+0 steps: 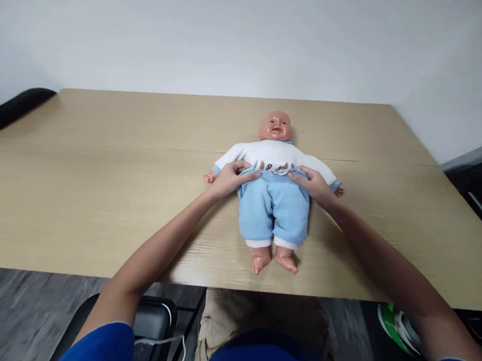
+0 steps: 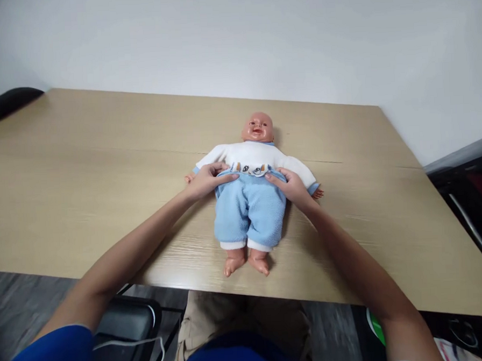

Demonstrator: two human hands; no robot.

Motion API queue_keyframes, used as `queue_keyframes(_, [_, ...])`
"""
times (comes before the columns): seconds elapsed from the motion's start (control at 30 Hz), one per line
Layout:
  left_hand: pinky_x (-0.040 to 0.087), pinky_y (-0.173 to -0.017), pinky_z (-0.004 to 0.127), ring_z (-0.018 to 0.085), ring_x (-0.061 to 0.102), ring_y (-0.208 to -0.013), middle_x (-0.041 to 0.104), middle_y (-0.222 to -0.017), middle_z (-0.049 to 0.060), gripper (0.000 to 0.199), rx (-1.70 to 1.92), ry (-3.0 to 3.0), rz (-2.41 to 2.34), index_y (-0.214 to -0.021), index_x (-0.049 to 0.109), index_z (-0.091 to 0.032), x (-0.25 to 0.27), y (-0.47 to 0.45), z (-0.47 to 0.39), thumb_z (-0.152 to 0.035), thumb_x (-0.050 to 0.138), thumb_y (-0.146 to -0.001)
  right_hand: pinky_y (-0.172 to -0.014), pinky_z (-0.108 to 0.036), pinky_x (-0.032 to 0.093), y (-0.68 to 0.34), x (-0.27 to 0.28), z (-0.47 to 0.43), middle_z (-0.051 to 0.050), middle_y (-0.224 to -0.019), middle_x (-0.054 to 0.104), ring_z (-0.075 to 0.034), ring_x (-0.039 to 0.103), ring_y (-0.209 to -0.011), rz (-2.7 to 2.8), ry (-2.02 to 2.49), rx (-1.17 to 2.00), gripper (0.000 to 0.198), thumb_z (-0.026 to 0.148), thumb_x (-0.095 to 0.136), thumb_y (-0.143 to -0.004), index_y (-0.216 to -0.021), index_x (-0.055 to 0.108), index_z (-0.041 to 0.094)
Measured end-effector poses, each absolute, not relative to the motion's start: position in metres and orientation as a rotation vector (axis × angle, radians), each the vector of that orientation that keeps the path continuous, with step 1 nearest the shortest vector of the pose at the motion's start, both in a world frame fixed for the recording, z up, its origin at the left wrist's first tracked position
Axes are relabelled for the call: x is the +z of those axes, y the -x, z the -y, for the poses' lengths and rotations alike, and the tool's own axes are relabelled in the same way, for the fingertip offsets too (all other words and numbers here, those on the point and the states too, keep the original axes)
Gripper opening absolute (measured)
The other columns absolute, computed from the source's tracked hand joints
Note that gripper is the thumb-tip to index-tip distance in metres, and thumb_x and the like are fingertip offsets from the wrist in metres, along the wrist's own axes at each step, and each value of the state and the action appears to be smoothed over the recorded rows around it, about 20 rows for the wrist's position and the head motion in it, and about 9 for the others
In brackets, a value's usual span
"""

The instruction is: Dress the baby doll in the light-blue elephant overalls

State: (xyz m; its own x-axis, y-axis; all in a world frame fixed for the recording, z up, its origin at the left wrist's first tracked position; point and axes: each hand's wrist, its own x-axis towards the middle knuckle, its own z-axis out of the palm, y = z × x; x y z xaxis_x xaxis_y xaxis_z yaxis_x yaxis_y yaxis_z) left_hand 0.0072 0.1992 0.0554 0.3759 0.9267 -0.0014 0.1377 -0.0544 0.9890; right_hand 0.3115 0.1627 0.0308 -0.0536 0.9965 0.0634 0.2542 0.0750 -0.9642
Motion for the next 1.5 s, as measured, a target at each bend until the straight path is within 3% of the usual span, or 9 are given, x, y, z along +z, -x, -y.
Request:
queue_keyframes(0.17, [0.031,-0.068,0.03,0.015,0.046,-0.073,0.052,-0.078,-0.001,0.067,0.831,-1.51,-0.918,-0.074,0.063,-0.02,0.043,0.006,-0.198,-0.076,0.099,-0.075,-0.11,-0.048,0.064,-0.313,0.016,-0.151,-0.002,-0.096,0.084,-0.032,0.077,-0.109,1.272,1.285,1.191,0.045,0.072,0.091,-0.086,-0.09,0.08,0.028])
queue_keyframes(0.27, [0.033,-0.068,0.029,0.015,0.045,-0.074,0.051,-0.08,-0.001,0.065,0.808,-1.444,-0.837,-0.078,0.064,-0.02,0.035,0.009,-0.196,-0.077,0.096,-0.081,-0.122,-0.056,0.062,-0.308,0.015,-0.146,-0.004,-0.113,0.089,-0.036,0.079,-0.125,1.08,1.238,1.277,0.042,0.067,0.091,-0.085,-0.103,0.083,0.03])
queue_keyframes(0.43, [0.037,-0.069,0.027,0.014,0.047,-0.075,0.052,-0.083,-0.002,0.065,0.872,-1.271,-0.793,-0.086,0.064,-0.02,0.021,0.009,-0.199,-0.077,0.093,-0.086,-0.12,-0.057,0.063,-0.303,0.011,-0.149,-0.006,-0.129,0.089,-0.038,0.078,-0.135,0.906,1.217,1.385,0.05,0.068,0.086,-0.089,-0.123,0.078,0.032])
queue_keyframes(0.73, [0.05,-0.114,0.036,0.027,0.064,-0.123,0.072,-0.12,0.007,0.038,0.591,-1.629,-0.643,-0.103,0.079,-0.02,0.03,0.05,-0.223,-0.048,0.098,-0.086,-0.116,-0.053,0.057,-0.346,0.016,-0.14,-0.006,-0.109,0.076,-0.034,0.067,-0.112,1.68,1.214,1.109,0.038,0.062,0.089,-0.086,-0.098,0.077,0.028])
queue_keyframes(0.9, [0.054,-0.094,0.03,0.019,0.067,-0.098,0.073,-0.101,0.001,0.046,0.724,-1.299,-0.656,-0.106,0.075,-0.02,0.015,0.033,-0.208,-0.055,0.1,-0.091,-0.115,-0.052,0.061,-0.314,0.004,-0.125,-0.003,-0.114,0.082,-0.034,0.073,-0.126,1.066,1.21,1.245,0.046,0.079,0.081,-0.094,-0.107,0.073,0.035])
queue_keyframes(1.03, [0.058,-0.101,0.036,0.025,0.077,-0.11,0.082,-0.109,0.007,0.049,0.834,-0.995,-0.589,-0.115,0.079,-0.019,0.005,0.014,-0.196,-0.055,0.102,-0.091,-0.118,-0.052,0.064,-0.295,0.006,-0.128,-0.002,-0.121,0.086,-0.035,0.074,-0.139,0.853,1.134,1.351,0.056,0.082,0.083,-0.091,-0.121,0.071,0.036])
queue_keyframes(1.23, [0.056,-0.099,0.037,0.026,0.076,-0.106,0.081,-0.103,0.007,0.059,0.868,-1.046,-0.618,-0.11,0.082,-0.018,0.006,0.006,-0.195,-0.069,0.101,-0.086,-0.111,-0.05,0.065,-0.297,0.005,-0.137,-0.004,-0.114,0.083,-0.033,0.074,-0.126,0.845,1.121,1.224,0.047,0.075,0.085,-0.09,-0.109,0.067,0.035])
queue_keyframes(1.4, [0.039,-0.076,0.033,0.018,0.053,-0.079,0.059,-0.082,0.0,0.057,0.999,-1.386,-0.745,-0.087,0.07,-0.019,0.02,0.015,-0.197,-0.07,0.094,-0.091,-0.098,-0.044,0.057,-0.309,0.01,-0.128,0.0,-0.093,0.067,-0.026,0.063,-0.094,1.111,1.186,1.004,0.036,0.062,0.083,-0.096,-0.097,0.067,0.03])
queue_keyframes(1.5, [0.042,-0.082,0.034,0.02,0.056,-0.089,0.061,-0.093,0.003,0.057,1.047,-1.543,-0.734,-0.09,0.068,-0.02,0.03,0.011,-0.199,-0.071,0.092,-0.091,-0.091,-0.041,0.053,-0.312,0.021,-0.125,0.0,-0.091,0.061,-0.024,0.056,-0.088,1.314,1.203,0.865,0.033,0.06,0.083,-0.1,-0.096,0.069,0.03])
